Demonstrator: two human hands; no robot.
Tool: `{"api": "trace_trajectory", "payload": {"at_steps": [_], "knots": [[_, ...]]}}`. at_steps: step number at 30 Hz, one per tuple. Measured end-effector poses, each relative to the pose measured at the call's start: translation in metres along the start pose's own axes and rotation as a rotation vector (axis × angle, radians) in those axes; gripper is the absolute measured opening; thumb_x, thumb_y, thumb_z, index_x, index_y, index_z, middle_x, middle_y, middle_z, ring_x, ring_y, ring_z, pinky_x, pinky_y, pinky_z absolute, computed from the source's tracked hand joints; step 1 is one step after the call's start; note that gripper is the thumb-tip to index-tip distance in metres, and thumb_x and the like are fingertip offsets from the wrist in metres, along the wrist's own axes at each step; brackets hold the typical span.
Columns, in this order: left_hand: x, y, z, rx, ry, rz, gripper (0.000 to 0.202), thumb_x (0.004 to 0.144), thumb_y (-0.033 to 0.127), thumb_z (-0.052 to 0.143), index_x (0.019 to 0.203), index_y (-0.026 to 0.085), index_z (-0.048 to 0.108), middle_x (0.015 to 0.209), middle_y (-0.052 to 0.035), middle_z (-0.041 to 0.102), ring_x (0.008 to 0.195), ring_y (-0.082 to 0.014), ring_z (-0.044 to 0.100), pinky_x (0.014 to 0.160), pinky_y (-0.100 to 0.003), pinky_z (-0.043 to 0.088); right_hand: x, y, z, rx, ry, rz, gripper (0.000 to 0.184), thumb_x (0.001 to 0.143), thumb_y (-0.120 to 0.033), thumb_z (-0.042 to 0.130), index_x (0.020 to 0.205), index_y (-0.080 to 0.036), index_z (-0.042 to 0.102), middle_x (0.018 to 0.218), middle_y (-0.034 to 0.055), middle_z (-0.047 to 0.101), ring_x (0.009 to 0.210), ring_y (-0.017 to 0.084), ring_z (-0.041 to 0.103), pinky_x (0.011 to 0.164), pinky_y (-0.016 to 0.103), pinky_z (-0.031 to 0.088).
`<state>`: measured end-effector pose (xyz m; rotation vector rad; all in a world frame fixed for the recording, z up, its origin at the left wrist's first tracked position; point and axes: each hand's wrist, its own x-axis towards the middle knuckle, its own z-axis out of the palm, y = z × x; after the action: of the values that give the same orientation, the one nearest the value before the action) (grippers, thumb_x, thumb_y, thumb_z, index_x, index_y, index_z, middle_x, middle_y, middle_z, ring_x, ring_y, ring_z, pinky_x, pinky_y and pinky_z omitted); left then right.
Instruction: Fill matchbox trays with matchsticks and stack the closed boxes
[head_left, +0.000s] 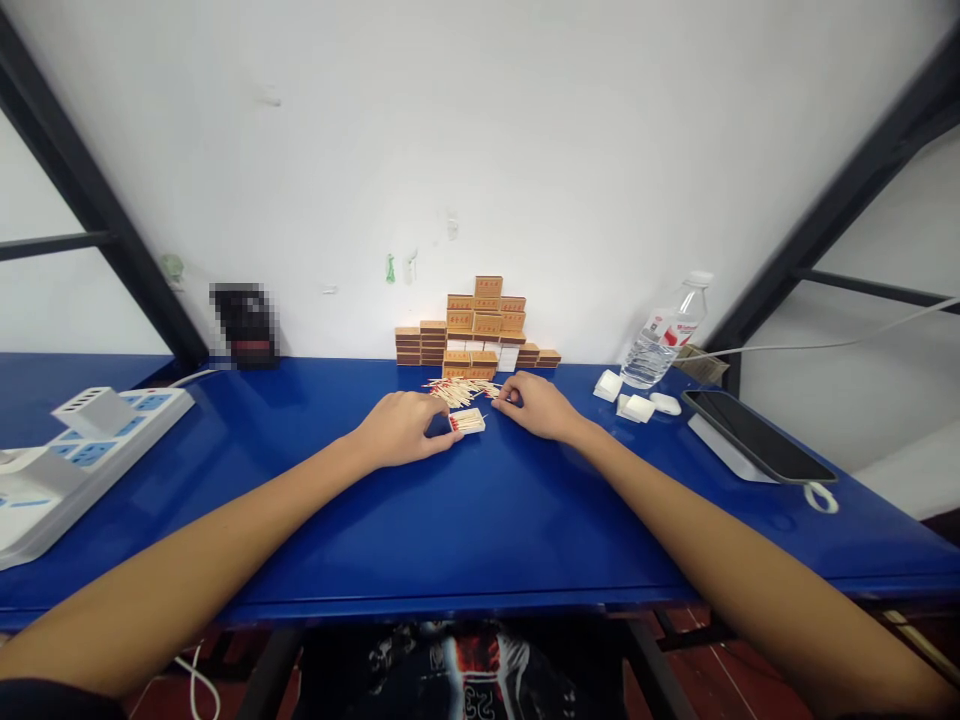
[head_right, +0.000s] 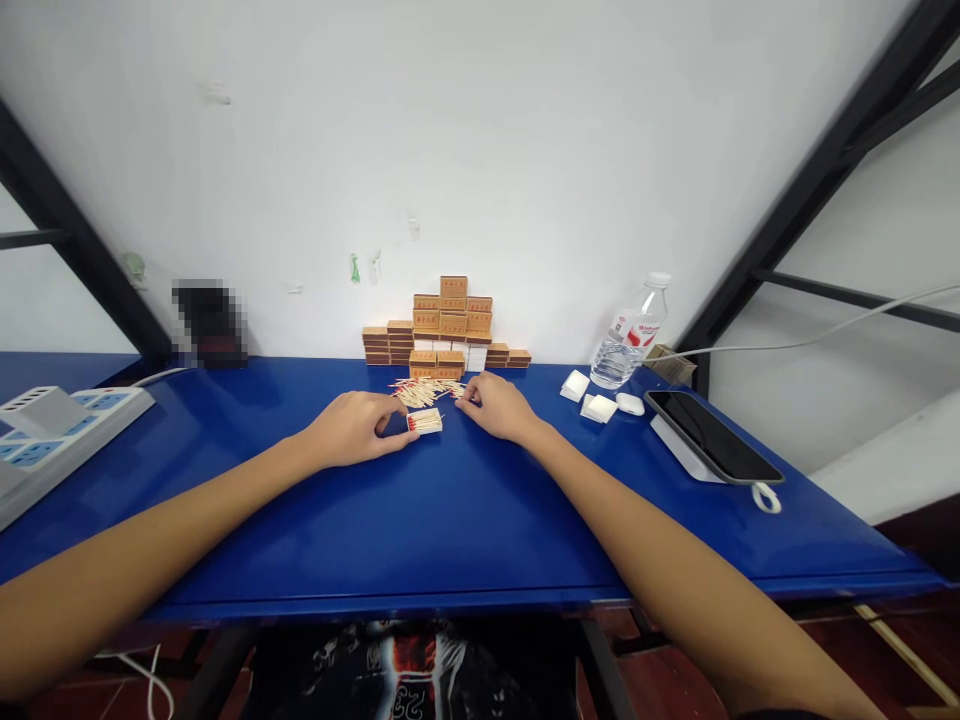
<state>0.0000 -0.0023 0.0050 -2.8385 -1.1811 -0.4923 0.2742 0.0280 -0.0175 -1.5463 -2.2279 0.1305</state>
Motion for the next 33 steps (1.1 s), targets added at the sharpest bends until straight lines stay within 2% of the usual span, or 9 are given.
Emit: {"api": "trace_trajectory", "payload": {"at_steps": [5, 10, 14, 18, 22, 24, 27, 30, 33], "knots": [[0.0, -0.002, 0.002, -0.001, -0.006, 0.019, 0.037, 0.096, 0.055, 0.061, 0.095, 0.019, 0.072, 0.077, -0.0036, 0.071, 0.064, -0.0182, 0.063, 0.059, -0.029, 0.038, 0.0, 0.0, -0.001, 0.021, -0.036, -0.036, 0.016, 0.099, -0.027, 0.062, 0.086, -0.018, 0.063, 0.093, 0.0073, 0.066, 0.079, 0.018, 0.059, 0.07, 0.028, 0.039], [0.0, 0.0, 0.0, -0.001, -0.011, 0.022, 0.038, 0.096, 0.055, 0.06, 0.096, 0.019, 0.073, 0.078, -0.0039, 0.071, 0.064, -0.0185, 0.063, 0.059, -0.03, 0.038, -0.001, 0.0, -0.01, 0.185, 0.04, -0.087, 0.016, 0.1, -0.031, 0.057, 0.092, -0.018, 0.062, 0.085, 0.0051, 0.066, 0.072, 0.017, 0.056, 0.068, 0.029, 0.04], [0.0, 0.001, -0.001, 0.006, -0.017, 0.02, 0.037, 0.096, 0.054, 0.061, 0.098, 0.018, 0.073, 0.08, -0.0047, 0.072, 0.068, -0.0196, 0.065, 0.06, -0.03, 0.038, -0.006, -0.011, -0.012, 0.379, 0.021, -0.121, 0.018, 0.098, -0.033, 0.058, 0.104, -0.017, 0.065, 0.089, 0.0046, 0.069, 0.073, 0.017, 0.057, 0.069, 0.029, 0.044], [-0.001, 0.001, -0.002, 0.01, -0.023, 0.014, 0.037, 0.096, 0.053, 0.062, 0.098, 0.018, 0.073, 0.08, -0.005, 0.073, 0.069, -0.0203, 0.066, 0.06, -0.03, 0.038, -0.01, -0.023, -0.015, 0.4, -0.048, -0.161, 0.03, 0.097, -0.026, 0.052, 0.121, -0.017, 0.068, 0.088, 0.0032, 0.068, 0.072, 0.017, 0.055, 0.069, 0.029, 0.044], [0.0, 0.002, -0.002, 0.026, -0.025, 0.019, 0.035, 0.096, 0.052, 0.062, 0.094, 0.018, 0.072, 0.081, -0.0053, 0.073, 0.07, -0.0203, 0.067, 0.06, -0.029, 0.037, -0.011, -0.028, -0.022, 0.314, -0.075, -0.18, 0.029, 0.092, -0.016, 0.048, 0.102, -0.017, 0.075, 0.093, 0.0048, 0.071, 0.077, 0.016, 0.058, 0.071, 0.028, 0.042], [0.0, 0.002, -0.002, 0.03, -0.027, 0.017, 0.036, 0.096, 0.052, 0.061, 0.093, 0.018, 0.072, 0.082, -0.0055, 0.074, 0.07, -0.0201, 0.067, 0.06, -0.029, 0.037, -0.011, -0.029, -0.024, 0.267, -0.091, -0.139, 0.027, 0.089, -0.013, 0.05, 0.09, -0.018, 0.077, 0.09, 0.0044, 0.072, 0.075, 0.016, 0.059, 0.07, 0.027, 0.041], [0.0, 0.002, -0.002, 0.029, -0.027, 0.016, 0.037, 0.096, 0.053, 0.061, 0.095, 0.018, 0.072, 0.082, -0.0054, 0.074, 0.069, -0.0199, 0.066, 0.06, -0.029, 0.036, -0.012, -0.03, -0.026, 0.238, -0.118, -0.063, 0.023, 0.085, -0.013, 0.056, 0.085, -0.018, 0.079, 0.082, 0.0028, 0.072, 0.068, 0.015, 0.056, 0.066, 0.027, 0.039], [-0.001, 0.001, -0.002, 0.029, -0.024, 0.018, 0.036, 0.096, 0.053, 0.061, 0.095, 0.019, 0.072, 0.083, -0.005, 0.074, 0.069, -0.0197, 0.066, 0.06, -0.029, 0.036, -0.013, -0.032, -0.026, 0.25, -0.134, -0.046, 0.017, 0.086, -0.021, 0.063, 0.081, -0.019, 0.078, 0.078, 0.0027, 0.072, 0.067, 0.015, 0.055, 0.064, 0.028, 0.038], [-0.001, 0.002, -0.002, 0.03, -0.026, 0.021, 0.035, 0.097, 0.052, 0.061, 0.092, 0.019, 0.071, 0.082, -0.0046, 0.074, 0.069, -0.0197, 0.065, 0.059, -0.029, 0.034, -0.015, -0.035, -0.026, 0.243, -0.134, -0.057, 0.025, 0.09, -0.036, 0.066, 0.075, -0.018, 0.076, 0.075, 0.003, 0.071, 0.066, 0.015, 0.054, 0.062, 0.028, 0.036]]}}
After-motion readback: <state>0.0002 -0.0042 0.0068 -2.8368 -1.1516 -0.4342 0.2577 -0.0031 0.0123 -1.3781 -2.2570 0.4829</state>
